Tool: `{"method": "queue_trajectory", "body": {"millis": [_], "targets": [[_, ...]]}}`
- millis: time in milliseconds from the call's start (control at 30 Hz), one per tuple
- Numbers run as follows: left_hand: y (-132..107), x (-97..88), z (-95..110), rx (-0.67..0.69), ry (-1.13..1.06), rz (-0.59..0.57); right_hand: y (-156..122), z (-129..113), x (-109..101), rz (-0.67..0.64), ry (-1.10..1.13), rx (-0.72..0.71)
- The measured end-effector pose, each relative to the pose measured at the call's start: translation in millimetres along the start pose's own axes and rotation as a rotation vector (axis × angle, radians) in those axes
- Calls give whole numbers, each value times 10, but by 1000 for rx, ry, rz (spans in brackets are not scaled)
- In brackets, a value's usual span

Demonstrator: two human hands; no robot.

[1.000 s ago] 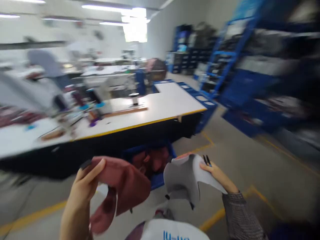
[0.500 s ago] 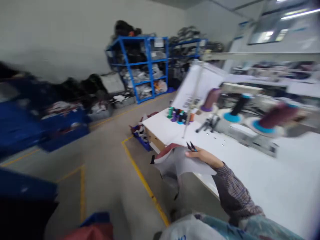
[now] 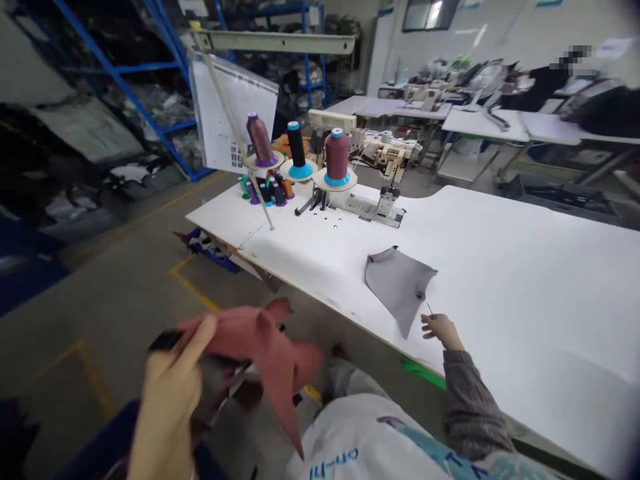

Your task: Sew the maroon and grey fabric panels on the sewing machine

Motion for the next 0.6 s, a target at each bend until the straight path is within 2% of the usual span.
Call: {"method": "queue_trajectory", "body": {"millis": [67, 100, 133, 200, 267, 333, 367, 400, 433, 467, 500, 533, 567, 600], "targets": [[-172, 479, 101, -35, -51, -19, -191, -355, 36, -129, -37, -171], [-229, 763, 172, -46, -81, -47, -333, -732, 130, -212, -17, -372], [-280, 1145, 243, -79, -142, -171, -534, -1159, 247, -310, 29, -596], [-389, 1825, 476, -131, -259, -334, -966, -1901, 420, -476, 97, -952], [-511, 2331, 863, -121, -351, -380, -1202, -2434, 360, -500, 189, -1169], [-698, 2694, 1382, -13, -323, -420, -1197, -2755, 137, -499, 309, -1238], [-839, 2828, 1656, 84, -261, -468, -1133, -2866, -32, -493, 374, -1246], [-1022, 2916, 1910, 216, -191, -530, -1040, -2959, -236, -473, 442, -1246], [-1224, 2907, 2107, 369, -137, -550, -932, -3047, -464, -444, 509, -1249], [-1427, 2804, 2215, 521, -101, -510, -816, -3135, -693, -416, 563, -1257], [-1633, 2613, 2231, 671, -100, -406, -689, -3225, -920, -385, 613, -1265], [-1791, 2313, 2114, 759, -119, -163, -546, -3313, -1144, -347, 665, -1270], [-1927, 2048, 1862, 759, -107, 93, -391, -3394, -1354, -311, 715, -1273], [-2055, 2004, 1567, 744, -30, 165, -222, -3460, -1544, -276, 759, -1273]]}}
Point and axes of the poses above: each hand's wrist, its own y-axis towards the middle knuckle, its own x-axis out of the palm, z = x × y, the point moved 10 cm from there along y, towards the middle knuckle, and after that the axes turned 14 degrees about -x, right-handed, at the moved point
